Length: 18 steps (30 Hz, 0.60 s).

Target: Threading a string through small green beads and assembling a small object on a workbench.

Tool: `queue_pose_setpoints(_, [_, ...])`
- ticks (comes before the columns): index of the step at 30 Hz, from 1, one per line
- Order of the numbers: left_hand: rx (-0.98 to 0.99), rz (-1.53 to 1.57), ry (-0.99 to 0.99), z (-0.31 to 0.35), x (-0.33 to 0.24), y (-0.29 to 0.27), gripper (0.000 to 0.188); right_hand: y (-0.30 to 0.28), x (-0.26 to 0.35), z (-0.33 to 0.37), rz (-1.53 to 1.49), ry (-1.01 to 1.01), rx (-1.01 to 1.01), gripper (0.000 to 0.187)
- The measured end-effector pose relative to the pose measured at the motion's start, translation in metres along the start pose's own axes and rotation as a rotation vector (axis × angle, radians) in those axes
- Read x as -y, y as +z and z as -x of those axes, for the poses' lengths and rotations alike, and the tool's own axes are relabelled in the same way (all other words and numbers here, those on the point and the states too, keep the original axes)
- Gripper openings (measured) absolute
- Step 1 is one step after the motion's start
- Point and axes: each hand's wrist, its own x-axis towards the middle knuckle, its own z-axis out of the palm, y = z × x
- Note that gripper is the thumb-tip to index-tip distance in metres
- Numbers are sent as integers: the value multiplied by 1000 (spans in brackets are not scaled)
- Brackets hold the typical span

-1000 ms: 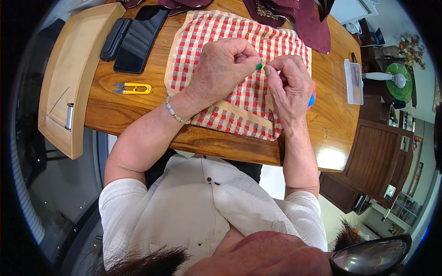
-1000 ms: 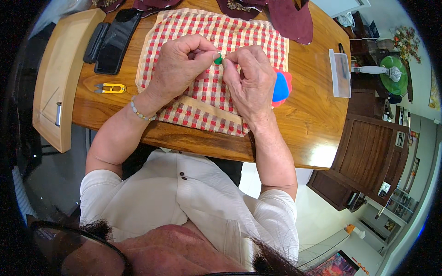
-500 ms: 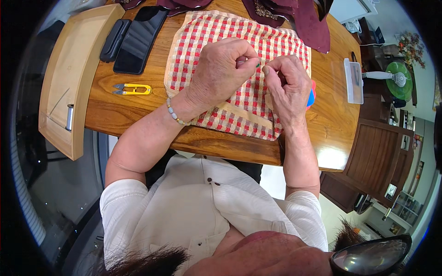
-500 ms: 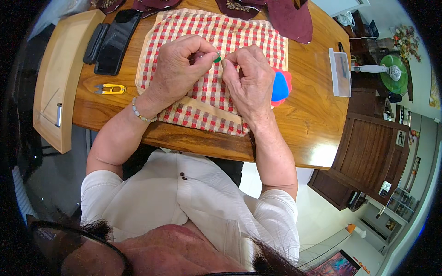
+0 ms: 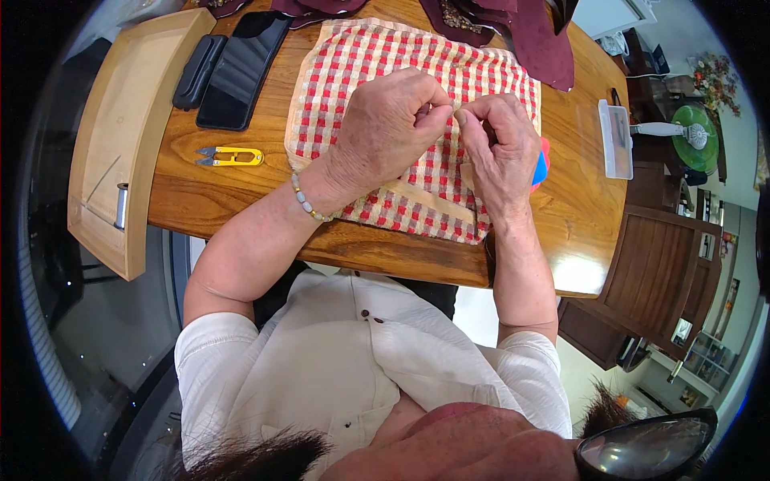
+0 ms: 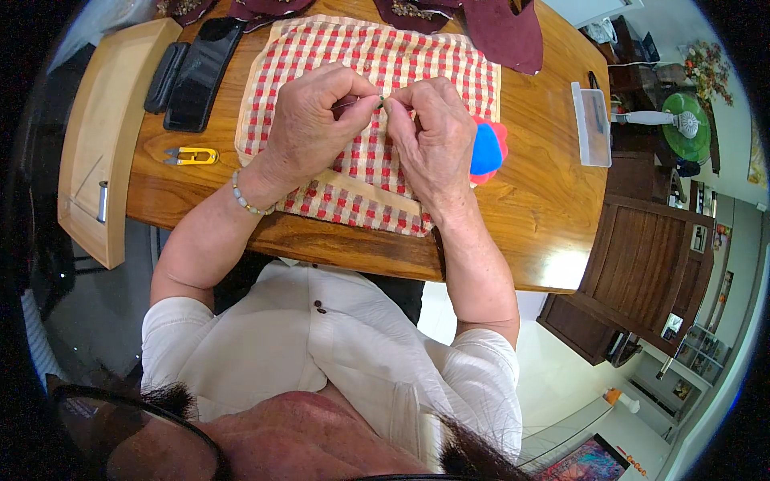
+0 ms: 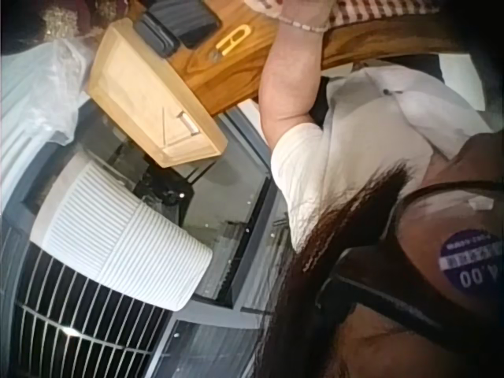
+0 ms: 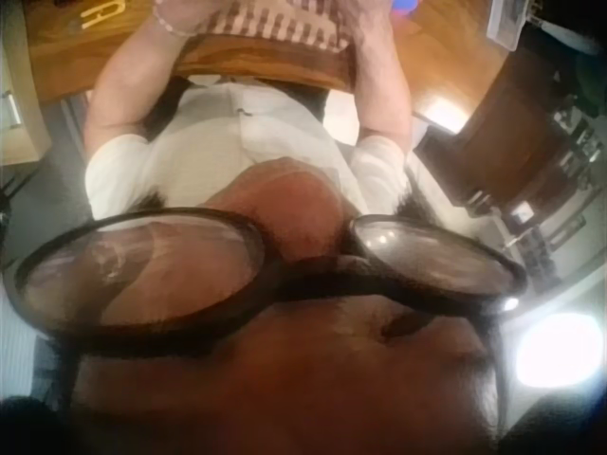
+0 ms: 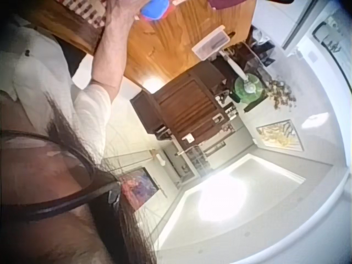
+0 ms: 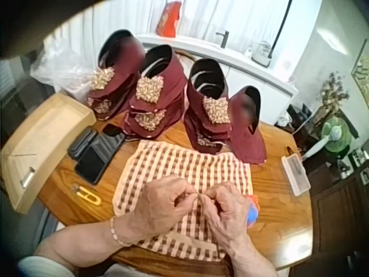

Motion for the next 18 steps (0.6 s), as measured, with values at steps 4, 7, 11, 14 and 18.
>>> queue_pose_setpoints(4, [-28, 5, 55, 0, 1, 1, 5, 1, -1, -1, 25, -59, -18, 9])
queue_pose_setpoints(7, [-30, -12, 71, 0, 0, 1, 5, 3, -2, -1, 7, -49, -41, 10])
queue_pose_setpoints(11, [-39, -26, 113, -1, -1, 1, 9, 3, -4, -1, 32, -75, -59, 10])
queue_pose_setpoints(14, [-53, -15, 137, -1, 0, 2, 13, 3, -5, -1, 29, -81, -65, 11])
queue_pose_setpoints(18, [-42, 15, 108, -1, 0, 1, 15, 4, -5, -1, 23, -60, -70, 12])
